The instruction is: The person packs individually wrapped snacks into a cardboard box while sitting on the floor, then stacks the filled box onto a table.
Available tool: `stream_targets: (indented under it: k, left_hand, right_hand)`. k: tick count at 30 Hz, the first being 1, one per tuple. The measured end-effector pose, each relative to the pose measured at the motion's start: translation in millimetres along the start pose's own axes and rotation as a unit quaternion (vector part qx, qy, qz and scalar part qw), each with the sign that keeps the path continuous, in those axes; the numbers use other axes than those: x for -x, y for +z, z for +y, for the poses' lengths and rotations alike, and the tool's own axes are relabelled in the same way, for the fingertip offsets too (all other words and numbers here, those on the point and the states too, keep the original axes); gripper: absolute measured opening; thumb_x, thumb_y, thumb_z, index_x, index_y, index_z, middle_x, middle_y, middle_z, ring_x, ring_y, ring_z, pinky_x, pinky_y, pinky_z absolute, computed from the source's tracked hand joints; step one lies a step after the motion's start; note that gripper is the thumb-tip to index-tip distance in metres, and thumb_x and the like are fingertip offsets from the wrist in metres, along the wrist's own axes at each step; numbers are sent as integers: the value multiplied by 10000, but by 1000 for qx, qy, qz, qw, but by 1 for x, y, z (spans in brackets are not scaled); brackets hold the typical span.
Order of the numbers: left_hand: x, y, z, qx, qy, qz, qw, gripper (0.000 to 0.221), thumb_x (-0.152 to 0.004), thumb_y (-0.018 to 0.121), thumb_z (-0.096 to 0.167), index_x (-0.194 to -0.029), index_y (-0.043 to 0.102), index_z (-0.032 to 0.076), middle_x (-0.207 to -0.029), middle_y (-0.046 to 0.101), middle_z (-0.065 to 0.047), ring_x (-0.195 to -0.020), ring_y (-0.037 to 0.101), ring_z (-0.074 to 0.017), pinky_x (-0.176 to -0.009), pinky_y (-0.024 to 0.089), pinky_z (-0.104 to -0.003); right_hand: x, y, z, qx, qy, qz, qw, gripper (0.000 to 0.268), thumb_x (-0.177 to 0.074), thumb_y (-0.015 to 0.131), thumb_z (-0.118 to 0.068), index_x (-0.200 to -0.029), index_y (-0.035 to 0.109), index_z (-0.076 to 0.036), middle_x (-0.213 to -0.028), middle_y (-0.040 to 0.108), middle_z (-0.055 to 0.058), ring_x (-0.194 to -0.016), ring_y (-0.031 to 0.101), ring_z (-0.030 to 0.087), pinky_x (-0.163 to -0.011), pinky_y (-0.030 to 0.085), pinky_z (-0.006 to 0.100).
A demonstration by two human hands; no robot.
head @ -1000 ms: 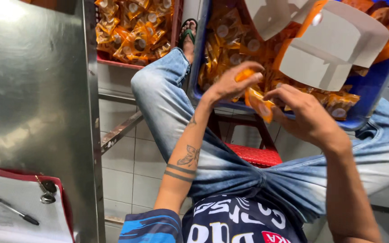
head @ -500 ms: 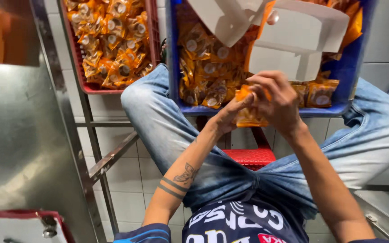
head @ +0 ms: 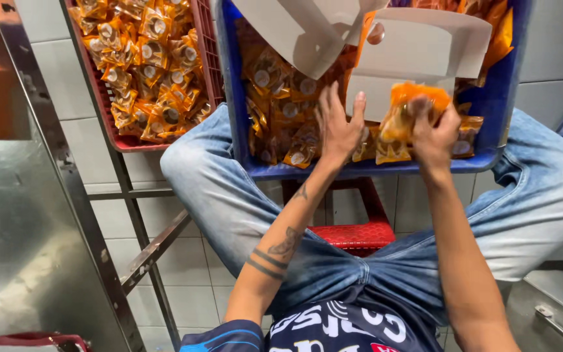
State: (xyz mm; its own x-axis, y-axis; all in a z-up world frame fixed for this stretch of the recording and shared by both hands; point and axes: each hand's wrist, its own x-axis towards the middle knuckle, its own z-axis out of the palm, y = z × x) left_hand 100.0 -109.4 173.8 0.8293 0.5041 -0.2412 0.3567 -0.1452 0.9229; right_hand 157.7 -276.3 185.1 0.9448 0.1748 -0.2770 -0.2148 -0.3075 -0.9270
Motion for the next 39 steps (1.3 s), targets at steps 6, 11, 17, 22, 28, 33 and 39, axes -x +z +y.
stream_targets:
  k: [6, 11, 17, 22, 28, 33, 39]
  left_hand:
    - [-4, 43, -53, -74, -109, -128, 983, 727, -1034, 373, 502, -1479, 418, -71, -1382, 492, -388, -1382, 461, -516, -1166, 303, -637]
    - [2, 23, -63, -14, -121, -101, 987, 660, -1041, 434, 434, -1412, 496, -107, -1335, 544, -418, -1322, 518, -547, -1142, 382, -628]
    - [-12, -30, -109, -228, -76, -161, 957, 368, -1003, 434, 257, -1168, 687, 47, -1015, 764, -123, -714, 745, -220, -560, 620, -333]
    - [20, 36, -167, -295, -90, -214, 927, 471, -843, 644, 423, -1166, 672, 81, -960, 745, -211, -993, 740, -432, -804, 619, -564]
    - [36, 47, -109, -304, -130, -116, 937, 702, -807, 747, 399, -1335, 517, -1, -971, 720, -216, -1033, 711, -448, -862, 603, -585]
    - [38, 41, -97, -269, -167, -115, 942, 588, -832, 695, 160, -1328, 451, -39, -932, 733, -251, -981, 723, -478, -842, 599, -595]
    - [51, 18, -112, -137, -179, -66, 972, 422, -869, 647, 172, -1254, 561, 21, -924, 728, -254, -954, 727, -481, -800, 600, -587]
  right_hand:
    - [-57, 56, 99, 210, -82, 18, 974, 233, -1075, 707, -91, -920, 637, 68, -737, 655, 234, -659, 669, 332, -658, 531, 461]
    - [-61, 66, 77, 301, 0, 11, 954, 637, -1113, 516, -546, -921, 651, 47, -829, 728, 265, -854, 728, 477, -737, 549, 591]
    - [-49, 26, 64, 337, -252, 96, 902, 732, -1070, 458, -688, -1093, 557, 37, -1060, 503, 171, -922, 564, 259, -722, 590, 394]
    - [11, 22, 78, 535, -155, -227, 799, 345, -951, 683, -424, -1047, 680, -92, -968, 695, 91, -935, 722, 298, -766, 606, 417]
    - [11, -2, 110, 588, 19, -217, 779, 784, -737, 886, -291, -1346, 512, 32, -1428, 403, 370, -1116, 636, 574, -892, 532, 684]
    - [13, -11, 93, 481, 44, -202, 852, 612, -870, 662, -350, -1415, 500, -123, -1277, 513, 265, -1061, 639, 569, -889, 534, 654]
    - [42, 52, 83, 321, 27, -187, 928, 719, -1004, 571, -418, -1499, 372, 63, -1269, 501, 463, -1168, 564, 629, -961, 480, 700]
